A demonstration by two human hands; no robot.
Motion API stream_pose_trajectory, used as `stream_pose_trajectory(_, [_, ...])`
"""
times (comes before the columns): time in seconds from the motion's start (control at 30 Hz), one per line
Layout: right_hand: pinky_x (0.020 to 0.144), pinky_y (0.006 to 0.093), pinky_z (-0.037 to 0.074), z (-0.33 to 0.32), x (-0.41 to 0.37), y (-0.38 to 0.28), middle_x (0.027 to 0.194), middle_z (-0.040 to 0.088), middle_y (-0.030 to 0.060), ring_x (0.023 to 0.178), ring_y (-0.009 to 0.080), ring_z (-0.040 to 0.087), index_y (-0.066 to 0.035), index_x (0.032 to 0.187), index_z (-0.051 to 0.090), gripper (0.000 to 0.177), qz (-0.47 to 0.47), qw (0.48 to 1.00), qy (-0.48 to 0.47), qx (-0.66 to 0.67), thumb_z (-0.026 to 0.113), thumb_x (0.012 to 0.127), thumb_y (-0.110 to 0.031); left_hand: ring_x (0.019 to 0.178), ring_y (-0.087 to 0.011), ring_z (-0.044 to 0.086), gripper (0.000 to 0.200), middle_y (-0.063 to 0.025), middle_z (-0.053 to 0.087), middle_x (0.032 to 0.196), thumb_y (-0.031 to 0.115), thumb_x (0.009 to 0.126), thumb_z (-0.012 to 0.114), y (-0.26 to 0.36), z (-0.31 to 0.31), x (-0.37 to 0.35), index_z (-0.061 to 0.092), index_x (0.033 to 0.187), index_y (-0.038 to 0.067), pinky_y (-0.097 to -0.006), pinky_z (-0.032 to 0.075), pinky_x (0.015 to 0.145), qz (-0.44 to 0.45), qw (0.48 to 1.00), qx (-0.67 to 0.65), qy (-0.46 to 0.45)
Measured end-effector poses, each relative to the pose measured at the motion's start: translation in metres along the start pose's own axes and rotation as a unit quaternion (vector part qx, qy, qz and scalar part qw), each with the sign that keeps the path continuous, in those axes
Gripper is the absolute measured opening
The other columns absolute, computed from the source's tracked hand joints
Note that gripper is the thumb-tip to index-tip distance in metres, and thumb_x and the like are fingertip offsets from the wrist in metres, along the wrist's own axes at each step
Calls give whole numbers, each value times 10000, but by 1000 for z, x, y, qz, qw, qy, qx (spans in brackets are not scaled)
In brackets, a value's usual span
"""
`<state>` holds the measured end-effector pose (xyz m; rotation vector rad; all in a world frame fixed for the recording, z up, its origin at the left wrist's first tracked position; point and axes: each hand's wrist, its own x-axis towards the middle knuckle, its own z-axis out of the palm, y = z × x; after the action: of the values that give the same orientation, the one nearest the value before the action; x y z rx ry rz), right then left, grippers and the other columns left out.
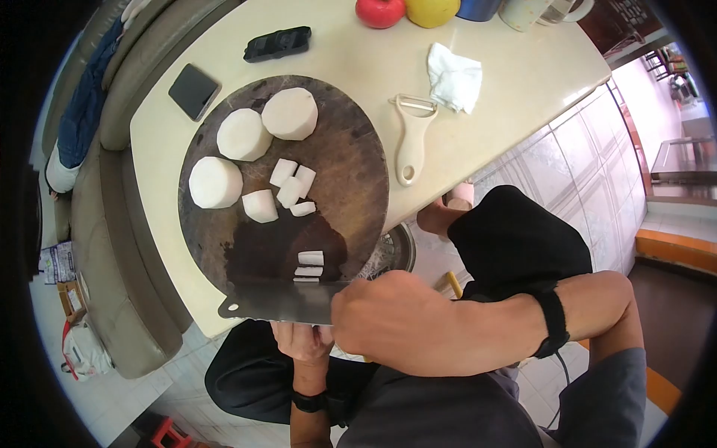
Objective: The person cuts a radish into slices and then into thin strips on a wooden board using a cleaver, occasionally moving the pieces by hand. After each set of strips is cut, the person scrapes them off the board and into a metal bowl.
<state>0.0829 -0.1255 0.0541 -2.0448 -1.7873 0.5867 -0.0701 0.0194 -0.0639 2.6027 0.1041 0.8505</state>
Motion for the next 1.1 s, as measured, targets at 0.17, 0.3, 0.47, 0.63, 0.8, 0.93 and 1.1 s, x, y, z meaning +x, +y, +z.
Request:
stream_pose_trajectory(0.17, [432,346,472,6,2,3,655,555,119,539,243,607,63,781,549,192,9,999,22,-31,644,676,-67,882,-365,645,160,-161,668,947,5,734,644,2,4,10,685,882,-38,-443,520,810,4,1000,-21,23])
stream_pose_trajectory(0.3, [490,391,492,1,-2,13,677,596,155,587,305,635,47,772,567,164,56,997,28,38,654,661,-36,815,-361,618,131,-150,641,903,-44,694,675,5,5,17,669,825,-43,-442,525,771,7,999,-19,32])
stream_pose_trajectory(0.47, [500,403,497,-13,-10,8,670,607,191,619,332,648,69,751,575,163,47,997,-3,61,660,655,-31,813,-374,618,80,-149,634,886,-36,703,679,4,5,14,651,777,-30,-463,528,779,0,1000,-7,29])
stream_pose_trajectory(0.63, [507,397,504,-14,-13,7,682,605,194,636,326,652,84,771,570,188,52,996,-35,63,658,663,-42,908,-399,620,144,-162,643,956,-64,722,657,2,6,11,647,861,-31,-497,488,860,5,999,-30,24])
stream_pose_trajectory(0.8, [524,393,514,-16,-11,9,679,609,191,640,326,657,78,797,576,198,49,996,-47,55,658,668,-48,859,-385,618,123,-159,638,925,-75,708,650,3,5,12,634,821,-28,-484,495,830,7,999,-28,23])
stream_pose_trajectory(0.93, [538,393,522,-16,-10,9,689,622,196,663,322,672,74,806,582,193,59,996,-55,47,655,677,-49,775,-376,623,74,-137,618,833,-47,702,669,3,5,12,601,716,-23,-504,522,823,-6,999,-24,22])
stream_pose_trajectory(1.1, [558,392,530,-13,-8,5,707,635,185,683,319,677,73,816,592,185,80,993,-65,62,653,686,-44,795,-379,626,75,-141,627,876,-54,697,668,4,4,14,619,750,-32,-494,521,818,-3,1000,-20,23])
